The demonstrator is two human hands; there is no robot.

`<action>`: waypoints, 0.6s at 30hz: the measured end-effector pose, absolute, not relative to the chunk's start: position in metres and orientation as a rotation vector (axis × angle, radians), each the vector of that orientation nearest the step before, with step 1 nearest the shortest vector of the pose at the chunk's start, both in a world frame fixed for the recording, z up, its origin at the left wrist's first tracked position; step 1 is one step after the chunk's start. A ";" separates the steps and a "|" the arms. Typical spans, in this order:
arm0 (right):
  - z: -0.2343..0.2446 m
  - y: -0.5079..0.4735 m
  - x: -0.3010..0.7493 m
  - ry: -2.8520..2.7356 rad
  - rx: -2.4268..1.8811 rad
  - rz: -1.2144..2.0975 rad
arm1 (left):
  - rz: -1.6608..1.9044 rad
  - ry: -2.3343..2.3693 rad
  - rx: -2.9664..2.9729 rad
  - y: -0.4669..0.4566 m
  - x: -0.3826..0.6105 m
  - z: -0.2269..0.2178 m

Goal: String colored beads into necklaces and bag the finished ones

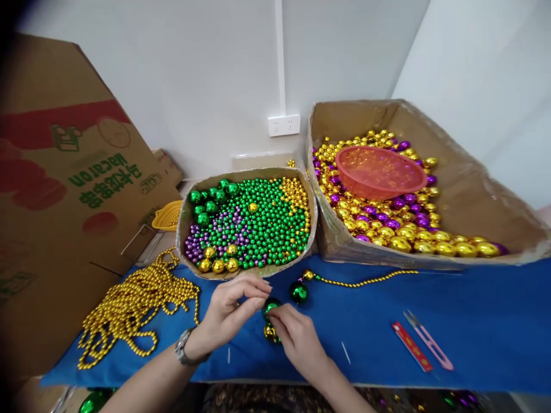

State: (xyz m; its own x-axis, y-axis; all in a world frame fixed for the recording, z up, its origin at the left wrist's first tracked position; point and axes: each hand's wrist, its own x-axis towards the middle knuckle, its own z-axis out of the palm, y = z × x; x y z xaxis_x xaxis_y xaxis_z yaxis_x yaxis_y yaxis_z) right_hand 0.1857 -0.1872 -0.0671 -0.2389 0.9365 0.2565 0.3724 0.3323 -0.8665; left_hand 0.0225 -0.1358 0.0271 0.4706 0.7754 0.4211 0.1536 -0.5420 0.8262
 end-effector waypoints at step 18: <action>0.016 -0.205 0.217 -1.274 -1.101 1.186 | 0.510 0.434 2.285 -0.142 0.050 -0.051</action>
